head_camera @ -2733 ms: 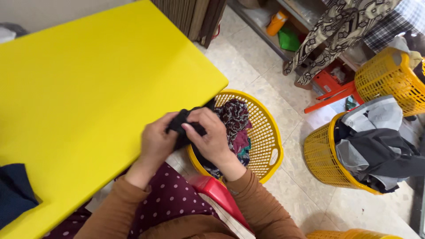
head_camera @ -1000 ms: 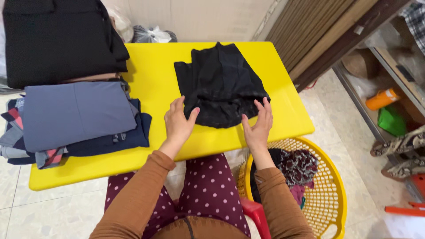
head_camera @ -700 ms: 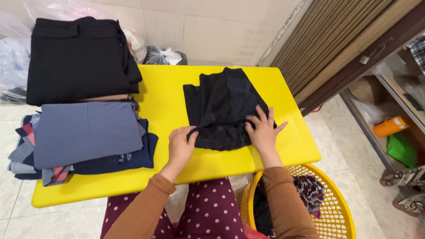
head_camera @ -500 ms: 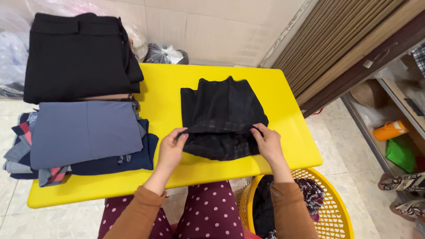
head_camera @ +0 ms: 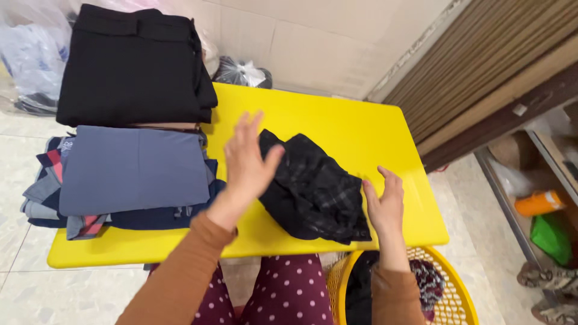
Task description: The person folds a pair of dark plaid shorts and a black long-sleeved shirt on a yellow table. They smooth the items, fold them neatly, and place them on a growing stack of folded clothes.
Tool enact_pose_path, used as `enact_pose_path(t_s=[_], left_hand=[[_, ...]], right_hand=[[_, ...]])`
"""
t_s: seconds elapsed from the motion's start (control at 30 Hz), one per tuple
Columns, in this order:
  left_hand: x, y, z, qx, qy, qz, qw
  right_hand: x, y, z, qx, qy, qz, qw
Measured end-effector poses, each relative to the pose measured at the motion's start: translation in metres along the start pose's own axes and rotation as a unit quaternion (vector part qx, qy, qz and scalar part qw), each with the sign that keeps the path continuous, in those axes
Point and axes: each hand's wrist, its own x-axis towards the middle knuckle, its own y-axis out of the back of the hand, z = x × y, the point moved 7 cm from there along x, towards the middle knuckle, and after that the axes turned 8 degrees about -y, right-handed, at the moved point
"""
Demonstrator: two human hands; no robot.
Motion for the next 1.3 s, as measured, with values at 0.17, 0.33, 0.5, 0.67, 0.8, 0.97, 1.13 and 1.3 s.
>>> enact_pose_path(t_s=[0.17, 0.33, 0.5, 0.67, 0.8, 0.97, 1.13, 1.3], left_hand=[[-0.048, -0.061, 0.011, 0.016, 0.093, -0.12, 0.988], [-0.088, -0.088, 0.012, 0.108, 0.06, -0.204, 0.971], [-0.117, -0.098, -0.007, 0.108, 0.008, -0.192, 0.975], [-0.104, -0.087, -0.014, 0.113, 0.007, -0.167, 0.979], [-0.074, -0.053, -0.039, -0.069, 0.1, -0.06, 0.991], [-0.023, -0.031, -0.056, -0.202, 0.09, 0.006, 0.975], [-0.032, -0.036, -0.039, -0.011, 0.111, -0.178, 0.978], [-0.019, -0.032, -0.001, -0.002, 0.029, -0.083, 0.996]], right_hand=[[-0.016, -0.029, -0.055, 0.017, 0.093, -0.078, 0.992], [-0.038, -0.097, -0.075, -0.146, 0.082, -0.275, 0.947], [-0.041, -0.109, -0.051, -0.079, 0.115, -0.205, 0.969], [-0.014, -0.1, 0.012, 0.434, -0.194, -0.17, 0.863], [0.013, -0.043, 0.054, 0.745, -0.271, -0.129, 0.596], [0.046, 0.006, 0.103, 0.765, -0.156, -0.15, 0.607], [0.014, -0.073, 0.149, 0.253, -0.184, -0.008, 0.95], [0.003, -0.023, 0.119, 0.161, -0.053, 0.133, 0.977]])
